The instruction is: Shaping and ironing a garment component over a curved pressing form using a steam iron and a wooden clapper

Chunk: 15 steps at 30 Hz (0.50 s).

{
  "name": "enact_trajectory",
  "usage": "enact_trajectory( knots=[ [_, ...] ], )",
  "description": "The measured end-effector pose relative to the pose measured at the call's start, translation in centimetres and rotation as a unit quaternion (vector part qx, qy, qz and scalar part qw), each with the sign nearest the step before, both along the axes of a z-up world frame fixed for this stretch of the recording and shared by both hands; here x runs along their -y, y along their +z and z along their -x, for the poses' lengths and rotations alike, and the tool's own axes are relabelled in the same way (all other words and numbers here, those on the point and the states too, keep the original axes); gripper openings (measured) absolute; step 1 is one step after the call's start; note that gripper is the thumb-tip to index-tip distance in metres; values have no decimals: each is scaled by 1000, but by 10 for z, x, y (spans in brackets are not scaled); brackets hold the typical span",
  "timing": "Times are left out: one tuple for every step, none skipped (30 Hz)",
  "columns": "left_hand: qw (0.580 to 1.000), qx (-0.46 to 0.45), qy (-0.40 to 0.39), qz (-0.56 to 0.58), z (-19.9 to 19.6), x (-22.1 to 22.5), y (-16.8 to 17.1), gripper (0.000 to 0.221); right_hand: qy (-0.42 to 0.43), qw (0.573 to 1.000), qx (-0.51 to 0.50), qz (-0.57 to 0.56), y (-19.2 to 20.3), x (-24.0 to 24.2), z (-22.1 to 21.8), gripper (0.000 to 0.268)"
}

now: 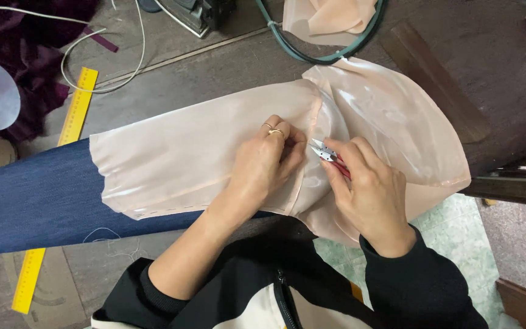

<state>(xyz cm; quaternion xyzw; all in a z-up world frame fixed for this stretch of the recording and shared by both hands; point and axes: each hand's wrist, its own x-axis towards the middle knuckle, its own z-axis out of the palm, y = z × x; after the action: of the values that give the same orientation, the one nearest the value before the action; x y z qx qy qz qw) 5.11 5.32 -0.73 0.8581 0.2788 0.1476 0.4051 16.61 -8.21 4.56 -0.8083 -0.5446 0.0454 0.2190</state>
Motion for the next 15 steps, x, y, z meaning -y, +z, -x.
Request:
enact_trajectory(
  knots=[
    [1000,0,0,0,0,0,-1,11,0,1000,0,0,-1,-1,1,23],
    [1000,3,-6,4,1,0,-2,12,-1,1000,10,3,-1,-2,2,23],
    [1000,5,-13,7,1,-1,-2,12,-2,1000,21,6,-2,-3,2,22],
    [1000,5,-12,8,1,-1,-3,12,-2,1000,20,7,-1,-4,3,22],
    [1000,8,-13,10,1,-1,-4,12,-3,1000,25,7,0,-5,4,22],
    [1000,11,-13,12,1,-1,-5,12,-5,1000,30,8,0,-6,5,22],
    [1000,11,-13,13,1,-1,-6,12,-4,1000,30,9,-1,-6,6,22],
    [1000,9,-11,5,1,0,-7,13,-6,999,31,8,-1,-6,6,21],
    [1000,7,-9,-3,1,0,-8,13,-8,999,33,8,-2,-6,6,21],
    [1000,7,-9,-3,1,1,-7,13,-8,999,33,8,-3,-6,6,21],
    [1000,1,-11,-4,1,1,-6,13,-9,999,33,7,-3,-6,5,21],
    [1000,-6,-13,-4,1,1,-5,13,-10,999,33,5,-4,-6,5,21],
    [1000,-6,-12,-4,1,1,-5,13,-10,999,33,5,-5,-6,5,21],
    [1000,-3,-11,-9,1,1,-4,12,-9,999,38,2,-6,-6,5,21],
    [1000,0,-10,-15,2,2,-4,12,-8,999,43,-1,-7,-6,5,22]
  ],
)
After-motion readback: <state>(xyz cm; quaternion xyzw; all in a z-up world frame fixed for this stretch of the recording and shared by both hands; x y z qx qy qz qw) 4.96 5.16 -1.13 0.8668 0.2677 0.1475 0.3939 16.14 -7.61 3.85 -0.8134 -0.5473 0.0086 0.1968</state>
